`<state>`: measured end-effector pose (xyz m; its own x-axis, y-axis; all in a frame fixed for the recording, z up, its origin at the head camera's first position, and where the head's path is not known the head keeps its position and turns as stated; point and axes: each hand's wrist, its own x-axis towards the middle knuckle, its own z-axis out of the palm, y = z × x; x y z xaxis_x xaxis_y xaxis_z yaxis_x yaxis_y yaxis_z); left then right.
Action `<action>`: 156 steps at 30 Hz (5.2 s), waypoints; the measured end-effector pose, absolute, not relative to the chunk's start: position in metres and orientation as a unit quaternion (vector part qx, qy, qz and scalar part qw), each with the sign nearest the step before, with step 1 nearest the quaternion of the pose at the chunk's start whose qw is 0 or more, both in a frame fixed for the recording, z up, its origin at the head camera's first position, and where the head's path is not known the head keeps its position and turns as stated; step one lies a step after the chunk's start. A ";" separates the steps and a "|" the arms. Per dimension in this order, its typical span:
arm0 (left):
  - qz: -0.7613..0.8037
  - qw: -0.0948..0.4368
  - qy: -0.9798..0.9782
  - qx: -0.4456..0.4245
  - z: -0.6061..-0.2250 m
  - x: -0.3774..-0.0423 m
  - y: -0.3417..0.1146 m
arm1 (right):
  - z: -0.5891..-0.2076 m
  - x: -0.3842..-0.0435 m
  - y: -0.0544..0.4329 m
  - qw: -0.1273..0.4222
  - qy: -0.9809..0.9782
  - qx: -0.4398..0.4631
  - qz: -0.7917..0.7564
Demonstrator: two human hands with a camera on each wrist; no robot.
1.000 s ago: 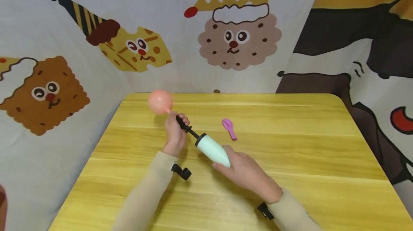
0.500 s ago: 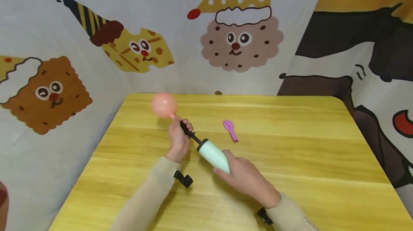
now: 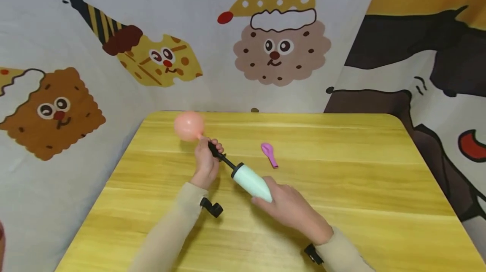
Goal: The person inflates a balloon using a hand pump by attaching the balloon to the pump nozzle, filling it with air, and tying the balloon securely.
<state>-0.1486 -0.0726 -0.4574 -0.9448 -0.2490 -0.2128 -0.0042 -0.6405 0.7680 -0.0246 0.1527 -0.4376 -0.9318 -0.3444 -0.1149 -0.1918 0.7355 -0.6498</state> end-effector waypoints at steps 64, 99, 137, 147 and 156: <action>-0.901 0.091 -0.407 0.122 -0.447 -0.156 -0.074 | -0.437 -0.016 0.162 0.131 0.907 -0.143 -0.374; -0.901 0.113 -0.398 0.133 -0.450 -0.154 -0.099 | -0.445 -0.006 0.161 0.082 0.927 -0.172 -0.322; -0.899 0.123 -0.398 0.136 -0.448 -0.143 -0.101 | -0.442 -0.016 0.133 0.071 0.937 -0.165 -0.300; -0.893 0.068 -0.428 0.121 -0.456 -0.123 -0.060 | -0.441 -0.028 0.123 0.088 0.931 -0.146 -0.323; -0.897 0.106 -0.412 0.124 -0.456 -0.134 -0.066 | -0.442 -0.019 0.144 0.108 0.914 -0.158 -0.358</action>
<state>-0.1336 -0.0656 -0.4564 -0.9469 -0.2924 -0.1340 0.0890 -0.6385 0.7645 -0.0193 0.1444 -0.4420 -0.9267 -0.3664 -0.0834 -0.2122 0.6936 -0.6884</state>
